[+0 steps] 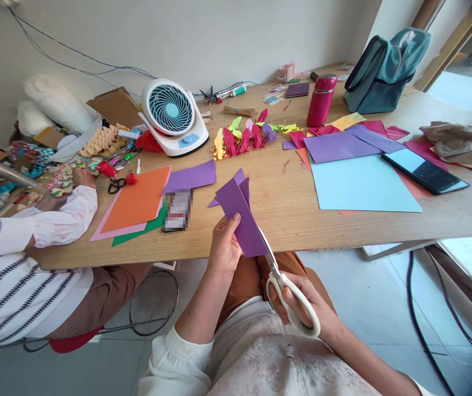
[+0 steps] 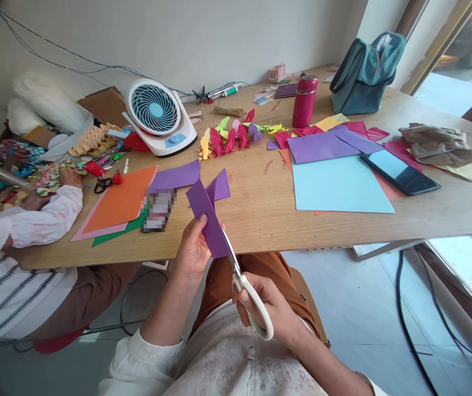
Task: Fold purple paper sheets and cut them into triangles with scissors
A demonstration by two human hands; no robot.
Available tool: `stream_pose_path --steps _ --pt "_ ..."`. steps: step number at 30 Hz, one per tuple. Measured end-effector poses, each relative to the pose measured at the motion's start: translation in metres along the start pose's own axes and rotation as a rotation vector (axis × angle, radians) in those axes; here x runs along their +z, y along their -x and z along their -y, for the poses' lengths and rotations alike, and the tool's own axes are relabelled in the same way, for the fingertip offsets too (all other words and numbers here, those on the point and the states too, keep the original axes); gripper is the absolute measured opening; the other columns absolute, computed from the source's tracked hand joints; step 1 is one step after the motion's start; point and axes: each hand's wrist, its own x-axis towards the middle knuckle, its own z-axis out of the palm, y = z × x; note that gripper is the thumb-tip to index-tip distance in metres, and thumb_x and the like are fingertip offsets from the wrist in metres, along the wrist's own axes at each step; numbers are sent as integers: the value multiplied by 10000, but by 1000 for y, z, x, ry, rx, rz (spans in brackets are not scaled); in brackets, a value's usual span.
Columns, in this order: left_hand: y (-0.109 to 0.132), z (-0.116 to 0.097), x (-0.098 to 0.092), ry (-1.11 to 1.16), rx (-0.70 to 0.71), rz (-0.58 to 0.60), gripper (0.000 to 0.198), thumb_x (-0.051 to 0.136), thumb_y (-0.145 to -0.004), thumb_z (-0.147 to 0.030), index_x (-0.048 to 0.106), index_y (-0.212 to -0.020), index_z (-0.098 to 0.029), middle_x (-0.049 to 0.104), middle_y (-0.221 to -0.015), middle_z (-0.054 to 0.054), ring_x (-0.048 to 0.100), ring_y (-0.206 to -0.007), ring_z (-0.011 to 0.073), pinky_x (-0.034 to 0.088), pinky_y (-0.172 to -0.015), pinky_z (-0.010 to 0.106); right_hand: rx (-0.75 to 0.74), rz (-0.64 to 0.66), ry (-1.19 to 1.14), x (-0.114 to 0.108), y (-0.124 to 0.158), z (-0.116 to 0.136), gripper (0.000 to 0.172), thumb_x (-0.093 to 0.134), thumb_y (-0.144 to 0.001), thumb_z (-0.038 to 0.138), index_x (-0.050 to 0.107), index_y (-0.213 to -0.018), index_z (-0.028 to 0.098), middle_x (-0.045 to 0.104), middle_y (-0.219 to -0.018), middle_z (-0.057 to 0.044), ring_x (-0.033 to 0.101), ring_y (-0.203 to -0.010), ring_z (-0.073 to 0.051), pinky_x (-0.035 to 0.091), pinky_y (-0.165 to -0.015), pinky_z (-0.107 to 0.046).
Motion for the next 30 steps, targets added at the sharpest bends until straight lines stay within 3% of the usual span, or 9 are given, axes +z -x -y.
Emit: stream_pose_path --steps 8,15,21,30 --pt "4 1 -4 -23 41 75 265 881 -721 -342 794 -928 -201 804 -981 29 739 -928 163 565 -852 250 13 16 -51 2 -3 4 485 499 -953 672 517 -767 224 531 -578 12 412 -560 -133 319 -541 -283" --pt "4 2 -5 -40 63 80 277 865 -741 -336 794 -976 -208 801 -1008 36 730 -999 179 554 -906 270 17 -5 -32 3 -4 6 498 491 -945 689 487 -751 230 510 -536 24 393 -516 -130 314 -542 -294" --pt "4 3 -6 -61 25 60 296 877 -707 -383 787 -921 -200 799 -953 37 745 -910 200 568 -858 310 39 2 -30 4 -4 9 502 481 -935 709 494 -763 237 521 -550 13 402 -519 -143 317 -536 -303" --pt "6 3 -5 -79 52 57 291 872 -707 -370 785 -924 -197 802 -970 46 743 -962 213 561 -891 313 43 -5 -56 6 -5 10 516 489 -917 732 500 -770 237 503 -537 25 383 -497 -134 299 -521 -298"
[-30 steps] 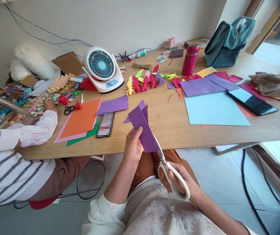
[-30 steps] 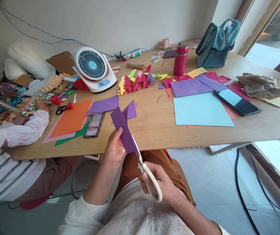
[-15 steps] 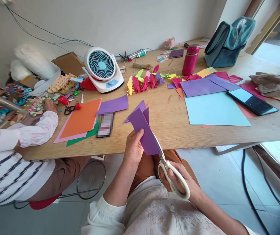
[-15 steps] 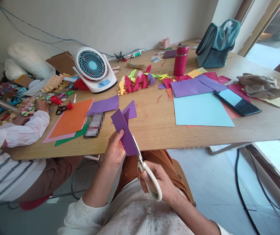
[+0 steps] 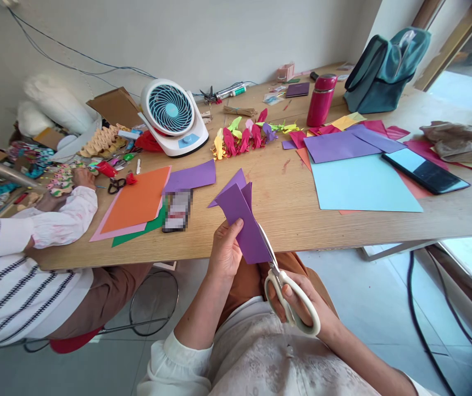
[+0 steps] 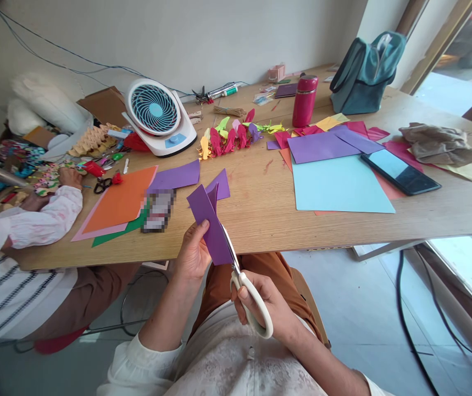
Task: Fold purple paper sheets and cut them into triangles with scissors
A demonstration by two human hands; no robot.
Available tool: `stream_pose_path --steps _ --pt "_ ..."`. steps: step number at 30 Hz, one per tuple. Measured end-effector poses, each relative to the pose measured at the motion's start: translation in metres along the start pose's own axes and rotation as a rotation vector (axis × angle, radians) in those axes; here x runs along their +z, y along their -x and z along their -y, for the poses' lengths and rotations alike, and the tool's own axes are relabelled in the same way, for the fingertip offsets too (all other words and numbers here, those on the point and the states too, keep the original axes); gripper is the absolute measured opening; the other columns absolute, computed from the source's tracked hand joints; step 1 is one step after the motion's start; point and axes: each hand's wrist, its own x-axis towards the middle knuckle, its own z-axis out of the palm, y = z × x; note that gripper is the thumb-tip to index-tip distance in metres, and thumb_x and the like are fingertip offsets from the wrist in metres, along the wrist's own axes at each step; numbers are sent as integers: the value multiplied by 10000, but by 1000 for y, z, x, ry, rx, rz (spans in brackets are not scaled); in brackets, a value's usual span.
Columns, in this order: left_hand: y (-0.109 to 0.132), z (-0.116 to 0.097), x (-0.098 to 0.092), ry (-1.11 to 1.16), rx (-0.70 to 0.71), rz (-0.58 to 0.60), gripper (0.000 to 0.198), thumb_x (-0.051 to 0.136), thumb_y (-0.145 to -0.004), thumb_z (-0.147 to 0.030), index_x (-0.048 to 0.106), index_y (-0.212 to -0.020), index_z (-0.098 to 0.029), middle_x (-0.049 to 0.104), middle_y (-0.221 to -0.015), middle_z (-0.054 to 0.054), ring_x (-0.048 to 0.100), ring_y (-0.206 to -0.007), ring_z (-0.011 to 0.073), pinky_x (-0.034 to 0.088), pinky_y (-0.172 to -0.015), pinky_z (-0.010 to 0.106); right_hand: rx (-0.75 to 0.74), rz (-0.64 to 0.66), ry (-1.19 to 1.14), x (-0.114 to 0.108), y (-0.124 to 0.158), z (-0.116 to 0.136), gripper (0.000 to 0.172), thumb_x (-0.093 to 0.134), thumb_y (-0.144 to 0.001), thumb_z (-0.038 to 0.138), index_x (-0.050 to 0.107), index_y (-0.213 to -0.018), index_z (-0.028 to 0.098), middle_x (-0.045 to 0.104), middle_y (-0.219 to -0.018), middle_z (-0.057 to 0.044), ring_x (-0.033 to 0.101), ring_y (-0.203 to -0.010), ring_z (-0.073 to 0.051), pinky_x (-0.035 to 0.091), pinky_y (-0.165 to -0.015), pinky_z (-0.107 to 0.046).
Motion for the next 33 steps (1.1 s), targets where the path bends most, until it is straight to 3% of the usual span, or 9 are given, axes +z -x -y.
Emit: stream_pose_path --steps 10,15,18,21,28,33 --pt "0 -3 -2 11 -20 -30 304 890 -683 -376 783 -907 -201 798 -967 35 731 -1011 218 551 -967 348 -36 -29 50 -7 6 -10 524 493 -931 703 530 -735 218 514 -552 6 408 -548 -142 326 -551 -300" --pt "-1 -4 -5 -18 24 -19 292 896 -674 -364 786 -891 -204 793 -958 29 713 -1019 195 536 -962 320 -37 -237 102 -20 5 0 427 663 -861 630 625 -946 213 599 -669 -1 483 -572 -142 389 -537 -284" --pt "1 -1 -3 -76 61 -15 316 895 -668 -373 787 -910 -201 789 -947 29 714 -949 185 537 -895 296 -58 -349 177 -23 -7 10 438 782 -807 514 615 -1109 245 684 -867 -29 609 -757 -183 500 -669 -297" --pt "5 2 -1 -116 72 -6 309 895 -669 -381 779 -892 -199 771 -875 10 700 -860 164 535 -835 276 -85 -416 218 -21 -21 13 432 794 -820 431 589 -1161 263 680 -968 -27 626 -883 -185 520 -790 -306" --pt "7 10 -4 -169 110 63 252 855 -748 -366 773 -923 -205 740 -871 7 654 -837 144 518 -809 255 -56 -431 215 -16 -30 10 378 775 -818 431 572 -1070 237 629 -866 2 595 -769 -156 512 -717 -289" --pt "1 10 -9 -214 150 26 265 861 -728 -419 732 -793 -197 675 -766 -7 593 -737 123 479 -732 238 -45 -499 284 -23 -23 10 363 762 -814 456 572 -1030 235 604 -808 12 564 -733 -156 496 -678 -286"
